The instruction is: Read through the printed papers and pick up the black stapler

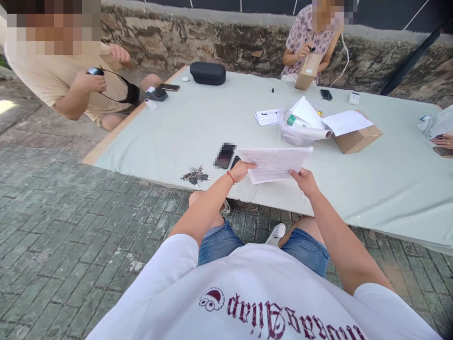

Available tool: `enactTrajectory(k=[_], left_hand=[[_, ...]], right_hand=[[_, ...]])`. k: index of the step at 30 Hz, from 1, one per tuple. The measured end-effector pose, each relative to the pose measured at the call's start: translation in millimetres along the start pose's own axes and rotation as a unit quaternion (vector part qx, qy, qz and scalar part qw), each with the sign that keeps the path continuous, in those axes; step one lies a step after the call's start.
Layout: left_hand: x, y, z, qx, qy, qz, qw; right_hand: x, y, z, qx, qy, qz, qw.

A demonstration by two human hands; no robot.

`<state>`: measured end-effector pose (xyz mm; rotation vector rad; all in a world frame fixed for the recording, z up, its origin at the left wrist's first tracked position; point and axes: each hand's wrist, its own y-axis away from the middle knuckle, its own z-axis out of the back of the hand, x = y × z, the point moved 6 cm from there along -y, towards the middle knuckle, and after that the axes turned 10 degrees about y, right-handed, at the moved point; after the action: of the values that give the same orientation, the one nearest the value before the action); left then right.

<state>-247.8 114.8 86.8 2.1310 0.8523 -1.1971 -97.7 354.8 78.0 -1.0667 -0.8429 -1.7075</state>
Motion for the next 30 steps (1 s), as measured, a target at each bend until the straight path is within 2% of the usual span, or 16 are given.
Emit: enactTrajectory(k=[3, 6, 10, 13, 15, 19, 21, 23, 26, 30], left_hand=[[12, 13, 0.0, 0.025, 0.098, 0.066, 0.993], [41, 36, -2.3, 0.043, 0.147, 0.135, 0.979], [93, 69, -3.5, -0.019, 0.174, 0.18, 0.968], [113, 87, -5.5, -0.084, 0.185, 0.138, 0.969], [120, 96, -7.4, -0.123, 0.186, 0.131, 0.966], [129, 115, -3.3, -0.224, 0.154, 0.188, 0.944], [128, 121, 0.6, -0.256, 0.146, 0.198, 0.935], [124, 122, 3.3, -0.26, 0.149, 0.183, 0.936], [119, 122, 4.7, -0.237, 0.143, 0.167, 0.946], [127, 128, 3.6, -0.221, 0.124, 0.219, 0.942]], right_hand=[[-11, 20, -3, 0.022, 0.055, -0.006, 0.998], [-27, 43, -11, 0.017, 0.056, -0.05, 0.997], [-44, 63, -16, -0.027, -0.035, -0.113, 0.993], [-52, 70, -20, -0.005, -0.081, -0.164, 0.983], [-57, 74, -22, 0.02, -0.094, -0.193, 0.976], [-68, 84, -28, 0.047, -0.071, -0.228, 0.97], [-73, 92, -31, 0.054, -0.051, -0.233, 0.97], [-75, 100, -32, 0.055, -0.046, -0.237, 0.969], [-75, 111, -33, 0.052, -0.068, -0.238, 0.968], [-76, 120, -38, 0.035, -0.036, -0.216, 0.975]])
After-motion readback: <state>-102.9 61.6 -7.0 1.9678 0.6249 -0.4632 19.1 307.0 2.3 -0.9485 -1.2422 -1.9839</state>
